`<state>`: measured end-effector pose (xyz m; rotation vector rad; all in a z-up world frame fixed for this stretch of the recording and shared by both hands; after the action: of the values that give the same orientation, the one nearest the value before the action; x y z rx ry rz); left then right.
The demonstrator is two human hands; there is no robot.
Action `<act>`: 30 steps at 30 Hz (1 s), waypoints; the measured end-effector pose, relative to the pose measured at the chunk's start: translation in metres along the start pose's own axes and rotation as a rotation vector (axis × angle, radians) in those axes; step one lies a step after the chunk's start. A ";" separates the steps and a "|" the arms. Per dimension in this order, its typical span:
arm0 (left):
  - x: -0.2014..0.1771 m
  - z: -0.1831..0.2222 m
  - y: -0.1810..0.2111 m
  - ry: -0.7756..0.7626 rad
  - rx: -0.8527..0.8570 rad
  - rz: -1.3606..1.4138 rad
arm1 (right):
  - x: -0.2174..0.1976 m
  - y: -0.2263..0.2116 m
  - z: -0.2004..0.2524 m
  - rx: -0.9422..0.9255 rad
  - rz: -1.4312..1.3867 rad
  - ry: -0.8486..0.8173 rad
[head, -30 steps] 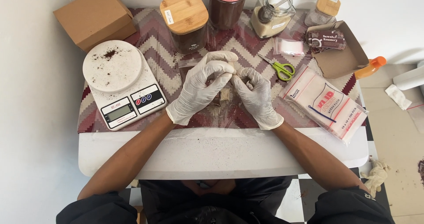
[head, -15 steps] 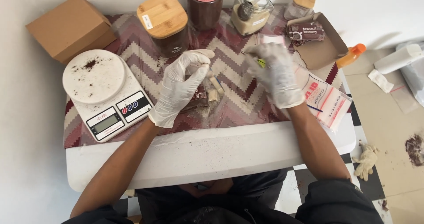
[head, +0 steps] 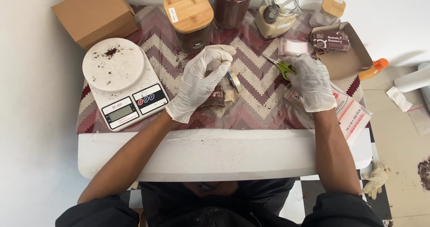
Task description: The person scoops a light-colored powder from a glass jar into a small plastic bag using a metal scoop. They then seal the bag with tape and place it into a branded paper sleeve.
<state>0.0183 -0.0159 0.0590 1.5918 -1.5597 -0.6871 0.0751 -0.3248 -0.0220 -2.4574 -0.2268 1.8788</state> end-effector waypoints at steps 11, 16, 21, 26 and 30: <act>0.003 0.001 0.000 -0.004 0.009 0.011 | -0.064 -0.076 0.014 0.167 -0.988 0.021; 0.003 0.000 0.004 -0.029 0.013 -0.017 | -0.093 -0.094 0.023 -0.095 -0.985 0.001; 0.005 0.001 0.005 -0.039 -0.003 -0.011 | -0.081 -0.089 0.026 -0.189 -0.918 -0.024; 0.009 0.005 0.007 -0.098 -0.006 -0.036 | -0.084 -0.093 0.025 -0.242 -0.933 -0.037; 0.010 0.005 0.008 -0.112 0.011 -0.045 | -0.074 -0.089 0.025 -0.241 -0.958 -0.025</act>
<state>0.0104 -0.0256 0.0642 1.6250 -1.6149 -0.8052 0.0237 -0.2484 0.0523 -1.8380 -1.3917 1.4643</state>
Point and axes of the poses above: each hand's wrist, its own z-axis away from the middle knuckle, its own x-axis out of the palm, y = z × x, the point moved 6 cm from there along -z, towards the middle knuckle, and after that the axes turned 14 degrees about y, right-handed, at the moved point
